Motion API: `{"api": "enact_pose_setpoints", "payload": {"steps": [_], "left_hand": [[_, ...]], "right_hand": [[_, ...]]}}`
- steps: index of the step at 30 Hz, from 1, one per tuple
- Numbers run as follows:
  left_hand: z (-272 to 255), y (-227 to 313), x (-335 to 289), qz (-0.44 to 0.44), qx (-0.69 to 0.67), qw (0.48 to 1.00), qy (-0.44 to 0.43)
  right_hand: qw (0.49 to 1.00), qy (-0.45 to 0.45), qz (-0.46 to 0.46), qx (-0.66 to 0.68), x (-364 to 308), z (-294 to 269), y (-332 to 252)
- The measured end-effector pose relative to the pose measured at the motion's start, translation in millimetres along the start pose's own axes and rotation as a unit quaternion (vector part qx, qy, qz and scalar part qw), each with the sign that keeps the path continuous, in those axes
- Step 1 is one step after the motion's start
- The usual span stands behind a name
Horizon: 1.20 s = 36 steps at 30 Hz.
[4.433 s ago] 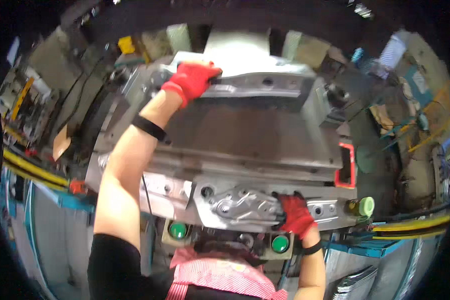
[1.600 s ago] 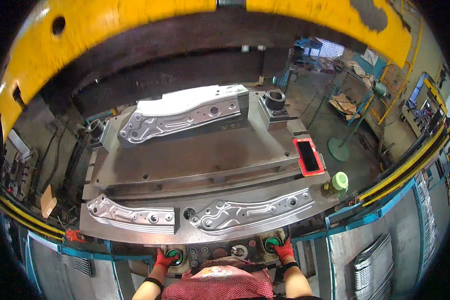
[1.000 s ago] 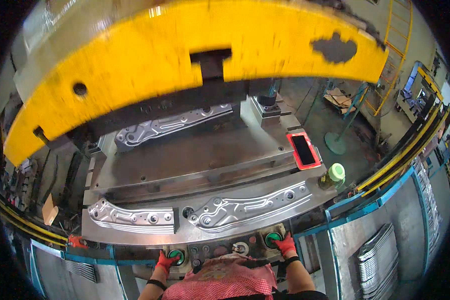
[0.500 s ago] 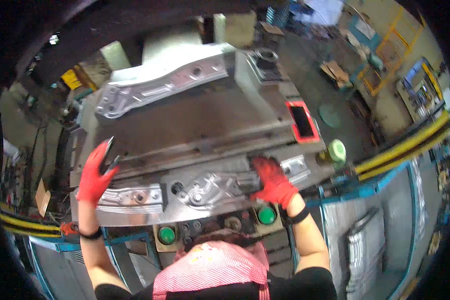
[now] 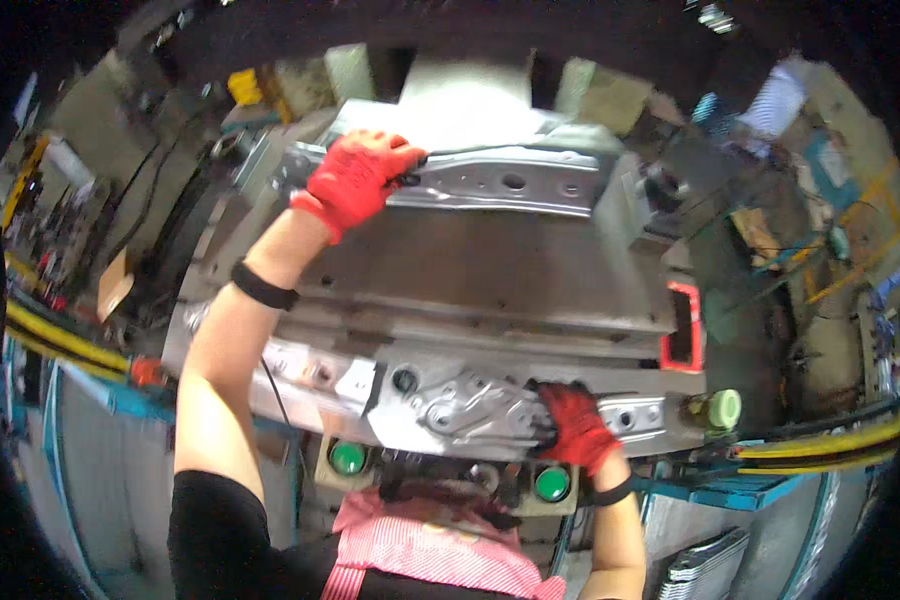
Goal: Operating a manual-feed metal stamping press to process automotive components.
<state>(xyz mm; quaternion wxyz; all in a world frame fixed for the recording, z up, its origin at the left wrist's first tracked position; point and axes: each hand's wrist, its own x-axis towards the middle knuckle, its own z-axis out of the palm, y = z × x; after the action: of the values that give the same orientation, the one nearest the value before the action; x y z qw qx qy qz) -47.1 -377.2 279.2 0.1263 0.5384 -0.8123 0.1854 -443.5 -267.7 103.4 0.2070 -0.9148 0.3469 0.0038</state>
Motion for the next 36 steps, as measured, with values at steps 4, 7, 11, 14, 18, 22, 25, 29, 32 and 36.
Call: {"api": "enact_pose_setpoints", "payload": {"steps": [4, 7, 11, 14, 18, 22, 25, 29, 32, 36], "left_hand": [[-34, -18, -85, 0.067, -0.052, 0.995, -0.046], [-41, -42, -165, 0.043, -0.015, 0.985, -0.163], [-18, -65, -245, -0.005, 0.033, 0.966, -0.258], [6, -69, -266, -0.021, 0.062, 0.943, -0.325], [42, -60, -285, -0.040, -0.006, 0.977, -0.208], [49, -32, -301, -0.142, -0.014, 0.987, -0.079], [34, -8, -329, -0.299, -0.051, 0.953, 0.012], [37, 12, -342, -0.388, -0.082, 0.912, 0.105], [44, 22, -335, -0.390, -0.094, 0.910, 0.104], [36, 26, -358, -0.392, -0.090, 0.911, 0.089]], "right_hand": [[0.999, -0.012, 0.044, 0.007, -3, -7, -1], [0.997, -0.040, 0.070, -0.004, 0, -5, -4], [0.998, -0.037, 0.059, 0.004, 0, -5, -5], [0.997, -0.044, 0.056, 0.002, 3, -4, -2], [0.999, 0.005, 0.038, -0.011, -8, 5, 6], [0.994, 0.071, 0.073, -0.030, -15, -25, -21], [0.971, 0.188, 0.094, -0.110, 6, -70, -51], [0.931, 0.297, 0.058, -0.205, 107, -124, -80], [0.869, 0.391, -0.014, -0.303, 201, -141, -74], [0.794, 0.467, -0.019, -0.389, 312, -125, -72]]}}
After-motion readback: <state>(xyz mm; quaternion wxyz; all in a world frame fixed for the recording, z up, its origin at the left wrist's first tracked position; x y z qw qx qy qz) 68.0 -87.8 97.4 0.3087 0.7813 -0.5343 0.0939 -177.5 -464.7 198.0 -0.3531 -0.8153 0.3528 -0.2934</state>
